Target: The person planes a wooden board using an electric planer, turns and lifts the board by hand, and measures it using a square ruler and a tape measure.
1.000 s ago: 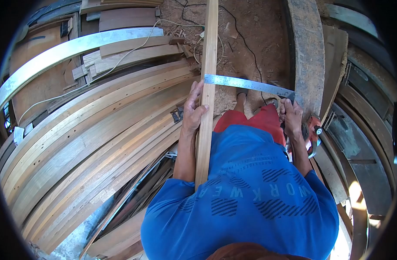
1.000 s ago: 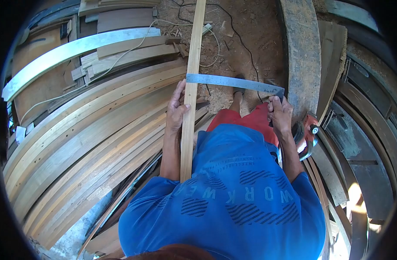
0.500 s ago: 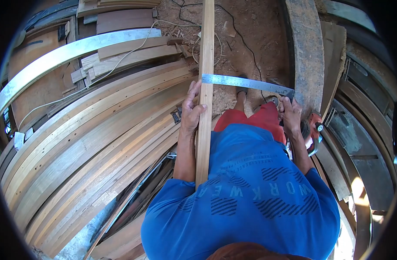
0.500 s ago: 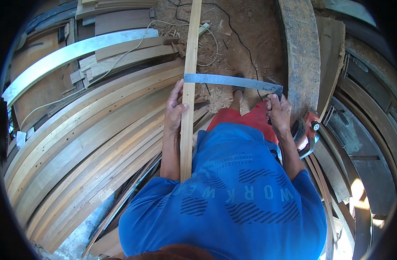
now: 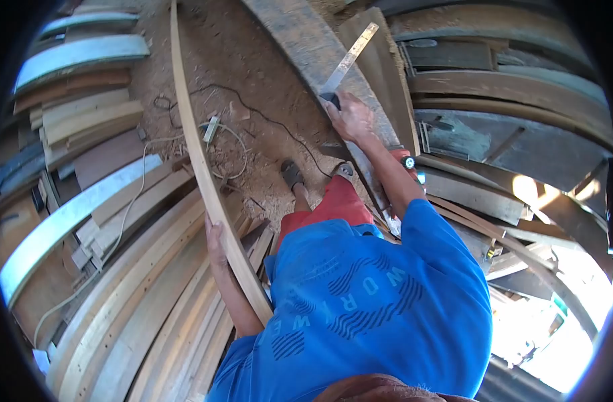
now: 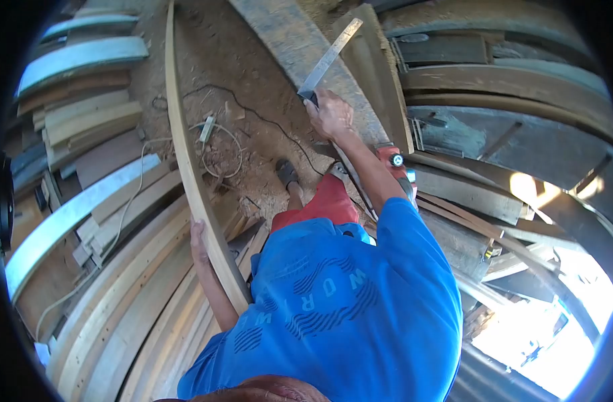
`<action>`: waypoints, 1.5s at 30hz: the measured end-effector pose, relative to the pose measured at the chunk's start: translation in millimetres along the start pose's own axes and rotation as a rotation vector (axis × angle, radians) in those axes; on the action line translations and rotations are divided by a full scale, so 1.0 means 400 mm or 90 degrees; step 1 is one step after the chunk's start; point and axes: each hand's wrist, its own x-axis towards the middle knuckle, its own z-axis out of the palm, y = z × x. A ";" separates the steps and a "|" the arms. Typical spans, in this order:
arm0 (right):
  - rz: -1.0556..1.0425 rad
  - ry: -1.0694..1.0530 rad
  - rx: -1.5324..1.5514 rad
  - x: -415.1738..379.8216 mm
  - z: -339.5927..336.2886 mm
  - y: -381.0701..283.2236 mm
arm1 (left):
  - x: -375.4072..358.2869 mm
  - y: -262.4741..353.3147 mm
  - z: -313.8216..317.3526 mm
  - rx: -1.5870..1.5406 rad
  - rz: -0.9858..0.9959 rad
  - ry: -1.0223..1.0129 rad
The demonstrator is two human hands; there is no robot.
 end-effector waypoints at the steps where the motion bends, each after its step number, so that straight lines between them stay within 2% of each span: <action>1: 0.008 -0.033 -0.064 0.023 0.049 0.067 | -0.004 0.010 0.005 0.004 -0.021 0.006; 5: 0.063 -0.148 -0.243 0.040 0.171 0.266 | -0.032 0.057 0.033 0.023 -0.089 0.029; 6: 0.098 -0.161 -0.205 0.029 0.182 0.292 | -0.042 0.065 0.045 0.016 -0.107 0.043; 9: 0.093 -0.097 -0.149 -0.006 0.211 0.340 | -0.046 0.082 0.052 0.011 -0.143 0.055; 12: 0.072 -0.098 -0.226 -0.035 0.203 0.352 | -0.063 0.104 0.079 0.015 -0.155 0.065; 14: 0.083 0.056 -0.102 -0.079 0.132 0.334 | -0.069 0.117 0.106 0.045 -0.139 0.056; 16: 0.103 0.190 0.009 -0.157 -0.014 0.311 | -0.053 0.099 0.084 0.014 -0.129 -0.011; 19: 0.159 0.340 0.001 -0.332 -0.243 0.380 | 0.008 0.045 0.020 -0.010 -0.085 -0.103; 21: 0.307 0.412 -0.061 -0.479 -0.345 0.510 | -0.026 0.078 0.101 -0.015 -0.048 -0.136; 25: 0.634 0.505 -0.244 -0.846 -0.474 0.786 | 0.070 0.038 0.087 0.035 -0.062 -0.111; 27: 0.815 0.510 -0.225 -1.019 -0.539 0.921 | 0.095 0.043 0.133 0.072 -0.080 -0.092; 29: 1.049 0.505 -0.146 -1.115 -0.626 0.988 | 0.115 0.046 0.186 0.105 -0.092 -0.080; 31: 1.140 0.486 -0.143 -1.219 -0.647 1.112 | 0.129 0.051 0.230 0.133 -0.104 -0.069; 35: 1.187 0.502 -0.062 -1.337 -0.678 1.273 | 0.138 0.064 0.302 0.185 -0.110 -0.053; 38: 1.183 0.427 -0.073 -1.389 -0.699 1.368 | 0.131 0.065 0.352 0.214 -0.116 -0.037; 39: 1.139 0.435 -0.100 -1.404 -0.702 1.397 | 0.129 0.068 0.362 0.222 -0.119 -0.029; 41: 1.143 0.388 -0.138 -1.431 -0.701 1.457 | 0.121 0.073 0.393 0.246 -0.121 -0.022; 45: 1.088 0.339 -0.084 -1.477 -0.682 1.554 | 0.106 0.082 0.442 0.286 -0.130 -0.015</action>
